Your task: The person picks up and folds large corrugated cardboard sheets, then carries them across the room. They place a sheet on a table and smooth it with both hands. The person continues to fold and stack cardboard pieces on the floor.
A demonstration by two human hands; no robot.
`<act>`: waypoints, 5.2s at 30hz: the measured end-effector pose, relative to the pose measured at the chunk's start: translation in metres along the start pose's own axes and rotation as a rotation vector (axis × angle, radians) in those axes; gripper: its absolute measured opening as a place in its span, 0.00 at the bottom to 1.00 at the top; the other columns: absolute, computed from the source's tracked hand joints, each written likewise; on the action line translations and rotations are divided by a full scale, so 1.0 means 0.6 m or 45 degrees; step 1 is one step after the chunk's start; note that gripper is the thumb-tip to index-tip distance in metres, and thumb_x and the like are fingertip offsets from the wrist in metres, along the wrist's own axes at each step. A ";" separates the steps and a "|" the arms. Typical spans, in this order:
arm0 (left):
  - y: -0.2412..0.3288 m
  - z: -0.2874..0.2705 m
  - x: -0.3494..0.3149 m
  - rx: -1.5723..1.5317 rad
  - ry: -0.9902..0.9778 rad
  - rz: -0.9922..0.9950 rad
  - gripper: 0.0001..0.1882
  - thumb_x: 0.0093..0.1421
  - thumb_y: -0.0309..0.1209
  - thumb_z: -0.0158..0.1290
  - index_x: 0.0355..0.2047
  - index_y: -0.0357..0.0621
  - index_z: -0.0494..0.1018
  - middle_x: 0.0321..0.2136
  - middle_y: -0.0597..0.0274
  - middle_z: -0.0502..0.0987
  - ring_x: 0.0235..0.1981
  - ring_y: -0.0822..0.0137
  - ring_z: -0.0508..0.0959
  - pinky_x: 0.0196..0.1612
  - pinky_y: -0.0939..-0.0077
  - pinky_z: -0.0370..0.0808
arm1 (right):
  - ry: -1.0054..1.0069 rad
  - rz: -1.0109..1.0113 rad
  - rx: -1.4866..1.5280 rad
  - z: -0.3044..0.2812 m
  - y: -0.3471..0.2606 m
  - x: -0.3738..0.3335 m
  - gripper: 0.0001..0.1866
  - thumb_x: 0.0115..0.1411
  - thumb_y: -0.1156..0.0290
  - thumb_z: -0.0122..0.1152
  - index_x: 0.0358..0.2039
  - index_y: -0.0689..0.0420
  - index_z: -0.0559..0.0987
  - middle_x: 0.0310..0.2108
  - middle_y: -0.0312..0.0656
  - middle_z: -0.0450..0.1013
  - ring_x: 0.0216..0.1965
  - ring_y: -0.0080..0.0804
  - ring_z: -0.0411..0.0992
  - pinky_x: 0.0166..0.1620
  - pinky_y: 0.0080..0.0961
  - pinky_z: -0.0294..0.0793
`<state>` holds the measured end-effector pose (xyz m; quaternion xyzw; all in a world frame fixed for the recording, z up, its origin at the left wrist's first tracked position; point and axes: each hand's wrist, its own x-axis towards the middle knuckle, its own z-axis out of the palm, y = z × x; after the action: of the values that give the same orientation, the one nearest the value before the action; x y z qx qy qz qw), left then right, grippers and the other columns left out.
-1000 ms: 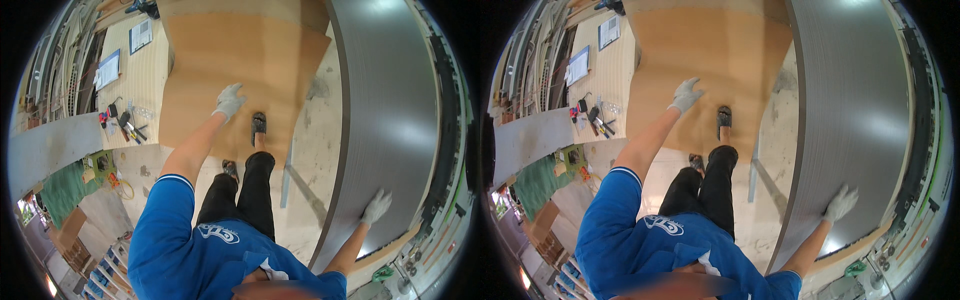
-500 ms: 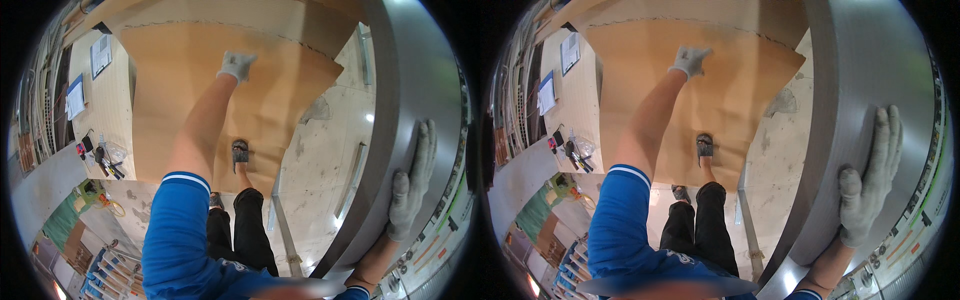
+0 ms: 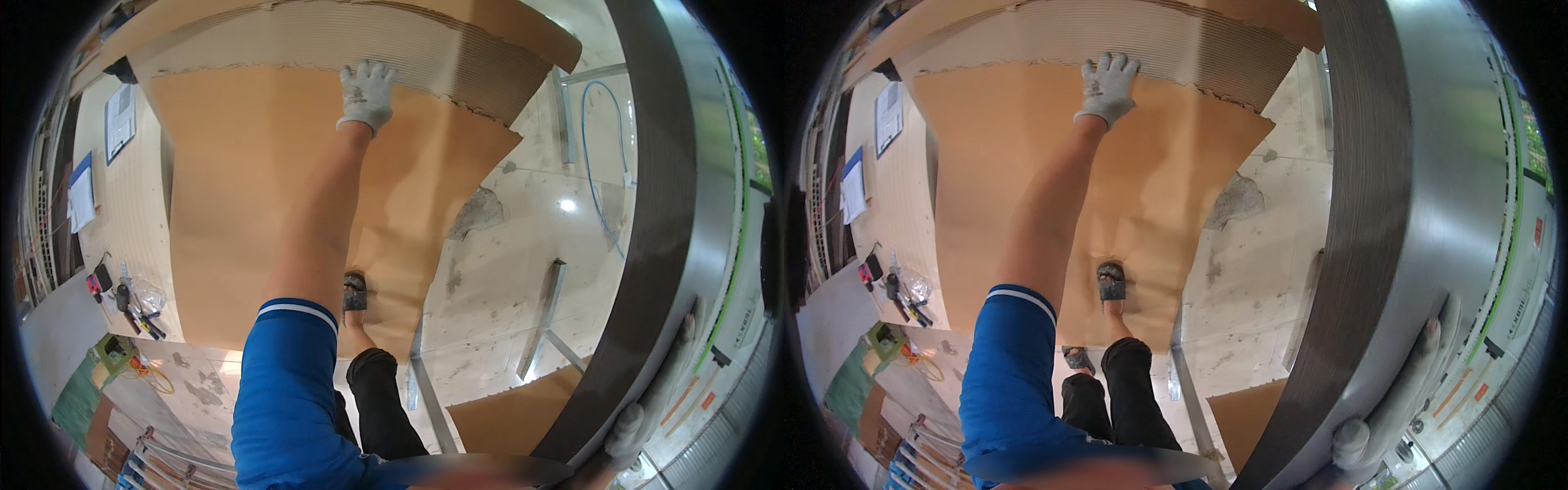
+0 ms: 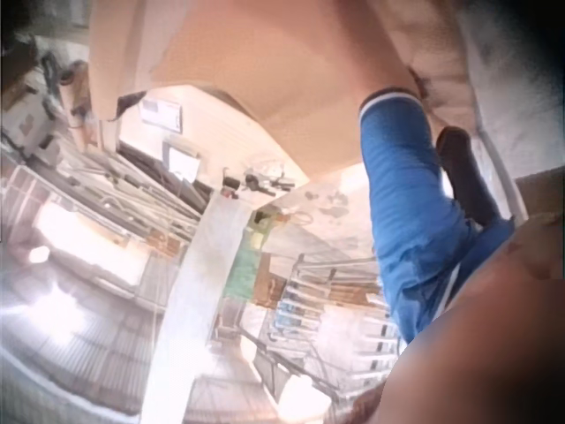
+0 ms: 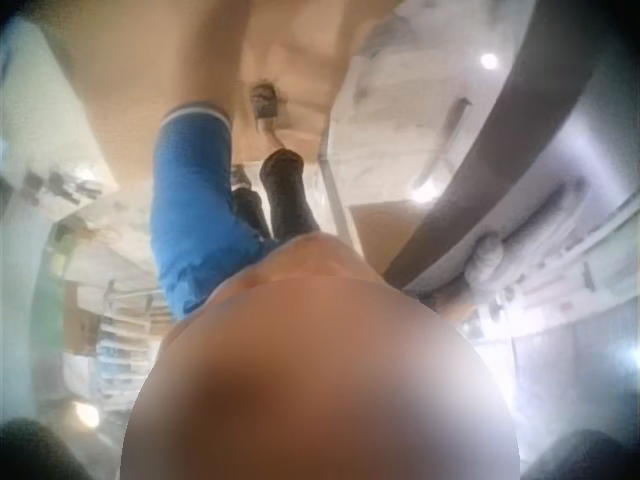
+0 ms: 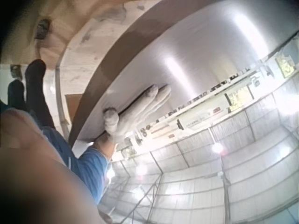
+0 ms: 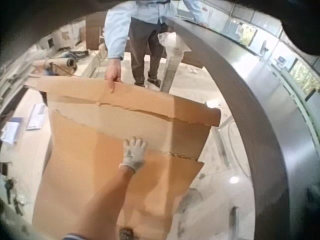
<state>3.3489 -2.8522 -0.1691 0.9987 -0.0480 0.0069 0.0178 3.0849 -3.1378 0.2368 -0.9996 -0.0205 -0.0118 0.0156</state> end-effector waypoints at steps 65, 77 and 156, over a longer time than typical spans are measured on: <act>0.013 -0.593 -1.895 -2.167 -0.471 -1.040 0.18 0.66 0.47 0.48 0.43 0.46 0.74 0.34 0.62 0.79 0.27 0.68 0.78 0.23 0.77 0.70 | -0.213 -0.608 0.972 -0.002 -0.342 -1.392 0.24 0.53 0.54 0.65 0.47 0.53 0.78 0.36 0.44 0.78 0.39 0.47 0.76 0.47 0.40 0.74; -0.003 -0.651 -2.063 -2.038 -0.524 -1.428 0.12 0.62 0.43 0.55 0.35 0.49 0.76 0.29 0.65 0.80 0.21 0.68 0.76 0.21 0.78 0.69 | -0.843 0.401 1.158 0.225 0.245 -1.902 0.21 0.64 0.53 0.53 0.49 0.52 0.80 0.50 0.45 0.76 0.49 0.43 0.75 0.53 0.35 0.72; 0.585 -0.554 -2.164 -1.410 0.107 -0.751 0.16 0.59 0.41 0.57 0.36 0.40 0.81 0.27 0.58 0.81 0.27 0.67 0.79 0.28 0.71 0.75 | 0.677 1.087 0.772 0.065 0.590 -1.524 0.44 0.53 0.40 0.66 0.60 0.59 0.69 0.61 0.46 0.66 0.59 0.43 0.67 0.60 0.39 0.69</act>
<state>2.0188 -3.0649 0.1554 0.8114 0.2338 0.0150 0.5355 2.1871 -3.5271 0.1648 -0.8329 0.3862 -0.2483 0.3089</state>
